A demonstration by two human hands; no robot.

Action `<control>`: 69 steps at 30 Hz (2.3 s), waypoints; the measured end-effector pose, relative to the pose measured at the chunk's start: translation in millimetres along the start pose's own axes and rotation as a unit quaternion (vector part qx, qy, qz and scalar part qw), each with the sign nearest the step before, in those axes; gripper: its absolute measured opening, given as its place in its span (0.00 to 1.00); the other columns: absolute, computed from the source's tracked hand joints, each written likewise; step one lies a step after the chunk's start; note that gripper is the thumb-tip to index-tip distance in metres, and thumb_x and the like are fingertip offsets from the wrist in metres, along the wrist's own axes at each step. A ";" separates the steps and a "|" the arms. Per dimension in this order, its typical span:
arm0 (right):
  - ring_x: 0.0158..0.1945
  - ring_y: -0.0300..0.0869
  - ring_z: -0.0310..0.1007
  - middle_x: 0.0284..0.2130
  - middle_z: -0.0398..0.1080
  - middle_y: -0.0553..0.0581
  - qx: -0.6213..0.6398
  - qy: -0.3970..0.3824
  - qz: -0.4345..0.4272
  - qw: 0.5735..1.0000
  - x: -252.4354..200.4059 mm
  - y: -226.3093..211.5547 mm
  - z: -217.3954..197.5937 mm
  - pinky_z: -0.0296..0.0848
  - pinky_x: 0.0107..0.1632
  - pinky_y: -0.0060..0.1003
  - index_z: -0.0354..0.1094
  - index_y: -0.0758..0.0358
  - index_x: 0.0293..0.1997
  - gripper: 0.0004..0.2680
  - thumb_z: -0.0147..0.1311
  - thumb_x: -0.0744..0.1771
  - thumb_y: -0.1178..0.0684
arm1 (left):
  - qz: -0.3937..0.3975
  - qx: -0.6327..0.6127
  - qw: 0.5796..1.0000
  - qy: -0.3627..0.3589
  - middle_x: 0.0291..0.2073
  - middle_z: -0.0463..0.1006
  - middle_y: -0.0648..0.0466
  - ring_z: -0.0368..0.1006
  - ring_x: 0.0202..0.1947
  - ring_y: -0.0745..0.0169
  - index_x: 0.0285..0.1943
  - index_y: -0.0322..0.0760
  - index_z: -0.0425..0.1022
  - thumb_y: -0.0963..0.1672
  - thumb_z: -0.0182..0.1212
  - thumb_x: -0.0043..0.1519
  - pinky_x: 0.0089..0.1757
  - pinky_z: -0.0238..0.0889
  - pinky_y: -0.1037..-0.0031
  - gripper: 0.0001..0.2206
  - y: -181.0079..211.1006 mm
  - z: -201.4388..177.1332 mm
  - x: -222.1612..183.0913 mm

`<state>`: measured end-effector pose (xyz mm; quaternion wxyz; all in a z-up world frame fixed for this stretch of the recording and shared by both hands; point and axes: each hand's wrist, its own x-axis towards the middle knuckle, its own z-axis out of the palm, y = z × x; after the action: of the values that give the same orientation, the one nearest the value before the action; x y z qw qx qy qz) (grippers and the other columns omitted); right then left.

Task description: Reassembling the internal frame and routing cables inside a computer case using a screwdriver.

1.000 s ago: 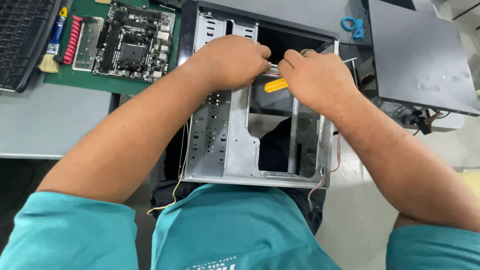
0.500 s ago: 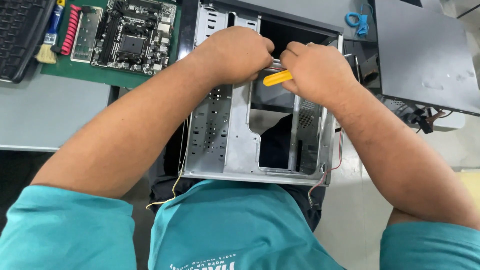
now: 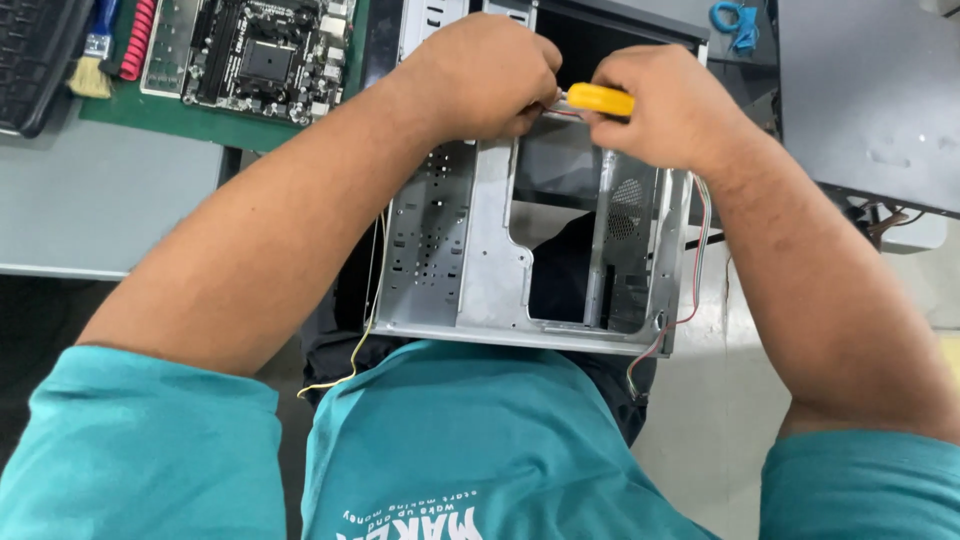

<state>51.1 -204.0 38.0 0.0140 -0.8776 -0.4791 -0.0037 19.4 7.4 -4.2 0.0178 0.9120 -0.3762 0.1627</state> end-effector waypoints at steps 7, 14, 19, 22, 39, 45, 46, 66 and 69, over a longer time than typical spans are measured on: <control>0.31 0.44 0.65 0.28 0.68 0.52 -0.020 0.015 -0.009 1.000 -1.9 -4.4 -0.1 0.63 0.32 0.37 0.67 0.62 0.33 0.07 0.56 0.58 0.53 | -0.002 0.015 1.000 -0.002 0.21 0.66 0.63 0.65 0.17 0.55 0.23 0.46 0.75 0.44 0.49 0.50 0.16 0.53 0.67 0.08 -1.9 2.1 0.0; 0.30 0.42 0.67 0.28 0.67 0.48 -0.145 0.007 -0.028 0.989 -1.8 -4.2 6.2 0.65 0.29 0.36 0.66 0.56 0.34 0.07 0.56 0.60 0.49 | -0.006 0.027 0.999 0.016 0.25 0.68 0.64 0.69 0.23 0.59 0.26 0.49 0.77 0.44 0.54 0.50 0.16 0.59 0.67 0.06 1.0 3.4 -1.1; 0.28 0.44 0.67 0.26 0.66 0.47 -0.214 0.019 -0.071 0.974 -2.2 2.6 15.9 0.65 0.26 0.38 0.64 0.54 0.32 0.08 0.53 0.61 0.45 | 0.019 -0.059 0.998 0.028 0.25 0.68 0.60 0.68 0.27 0.55 0.29 0.43 0.77 0.42 0.54 0.47 0.24 0.59 0.63 0.06 -3.0 13.1 0.9; 0.32 0.44 0.66 0.29 0.66 0.50 -0.174 0.054 -0.061 0.981 -6.6 4.1 13.7 0.64 0.25 0.38 0.67 0.58 0.36 0.07 0.53 0.61 0.50 | -0.025 -0.087 0.995 -0.033 0.24 0.66 0.55 0.64 0.21 0.50 0.26 0.38 0.72 0.42 0.51 0.47 0.22 0.53 0.60 0.04 -0.3 8.2 2.2; 0.31 0.43 0.67 0.33 0.65 0.49 -0.312 -0.084 -0.083 0.943 -0.4 -16.9 -2.1 0.70 0.26 0.37 0.63 0.55 0.39 0.12 0.48 0.61 0.41 | 0.007 -0.025 0.999 0.039 0.25 0.66 0.58 0.66 0.30 0.54 0.28 0.42 0.70 0.45 0.54 0.53 0.20 0.60 0.61 0.05 9.2 -0.4 -8.9; 0.25 0.48 0.64 0.25 0.63 0.53 -0.188 -0.085 -0.092 0.974 9.4 -3.9 -2.6 0.65 0.27 0.41 0.63 0.60 0.26 0.08 0.47 0.58 0.47 | -0.037 -0.083 0.995 0.051 0.24 0.67 0.57 0.66 0.27 0.51 0.26 0.41 0.68 0.43 0.53 0.50 0.21 0.58 0.60 0.02 12.4 -8.4 -9.5; 0.25 0.48 0.64 0.25 0.63 0.53 -0.189 -0.086 -0.090 0.974 9.9 -5.5 -5.0 0.65 0.27 0.41 0.63 0.60 0.26 0.08 0.47 0.58 0.47 | -0.035 -0.084 0.994 0.052 0.24 0.67 0.57 0.66 0.27 0.51 0.26 0.41 0.68 0.43 0.53 0.50 0.21 0.58 0.60 0.02 13.4 -8.6 -8.8; 0.27 0.44 0.66 0.26 0.65 0.52 -0.077 -0.115 -0.041 0.989 0.3 -38.0 -39.5 0.65 0.29 0.37 0.66 0.62 0.30 0.08 0.49 0.60 0.49 | 0.022 -0.045 0.996 0.075 0.27 0.67 0.52 0.67 0.28 0.48 0.31 0.39 0.71 0.46 0.54 0.48 0.19 0.59 0.59 0.08 14.7 -7.6 -17.3; 0.25 0.45 0.63 0.24 0.63 0.50 -0.033 -0.103 -0.030 0.994 -18.2 -52.6 -42.5 0.61 0.26 0.40 0.64 0.60 0.27 0.06 0.48 0.57 0.50 | 0.039 -0.010 0.997 0.058 0.30 0.65 0.53 0.65 0.33 0.51 0.26 0.37 0.66 0.46 0.55 0.51 0.17 0.59 0.61 0.08 21.9 -14.3 -27.1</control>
<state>-2.7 -192.1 81.2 -0.0647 -0.8583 -0.5041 0.0703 -17.9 12.3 -1.1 0.0423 0.8851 -0.4118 0.2125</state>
